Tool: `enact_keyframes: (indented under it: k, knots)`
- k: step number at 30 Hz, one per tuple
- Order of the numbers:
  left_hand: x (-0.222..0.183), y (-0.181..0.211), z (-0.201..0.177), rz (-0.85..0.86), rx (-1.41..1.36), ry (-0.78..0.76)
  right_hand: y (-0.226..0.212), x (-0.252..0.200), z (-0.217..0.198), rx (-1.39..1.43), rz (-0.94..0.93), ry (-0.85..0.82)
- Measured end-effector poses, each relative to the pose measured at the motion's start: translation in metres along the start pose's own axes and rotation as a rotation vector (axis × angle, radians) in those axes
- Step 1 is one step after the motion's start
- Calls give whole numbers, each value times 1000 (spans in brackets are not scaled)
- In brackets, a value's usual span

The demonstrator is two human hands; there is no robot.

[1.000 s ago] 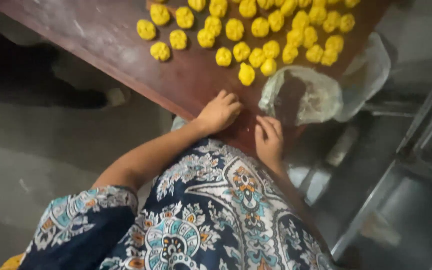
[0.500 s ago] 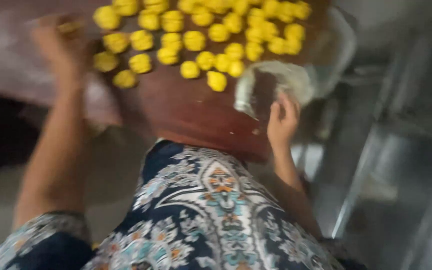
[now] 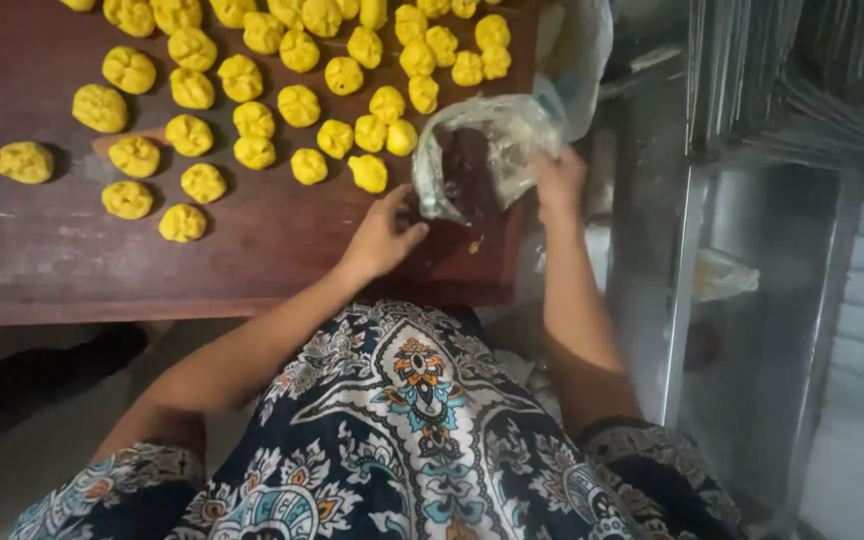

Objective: Manually fill and shape small yellow dough balls with a dark paste filling.

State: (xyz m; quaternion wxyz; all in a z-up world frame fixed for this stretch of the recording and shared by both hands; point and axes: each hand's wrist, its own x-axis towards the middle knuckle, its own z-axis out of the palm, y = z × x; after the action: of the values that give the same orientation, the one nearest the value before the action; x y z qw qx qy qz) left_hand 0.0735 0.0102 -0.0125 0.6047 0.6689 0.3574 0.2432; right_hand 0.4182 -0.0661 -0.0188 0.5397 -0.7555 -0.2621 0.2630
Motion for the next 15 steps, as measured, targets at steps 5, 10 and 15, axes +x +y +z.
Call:
enact_keyframes:
  k: [5,10,15]
  knots:
    - [18,6,35,-161,70,102,-64,-48,15,-210,24,-170]
    - [25,7,83,-122,124,299,-42,-75,13,-503,-612,-329]
    - [30,7,111,-59,15,357,-71,-80,28,-576,-675,-490]
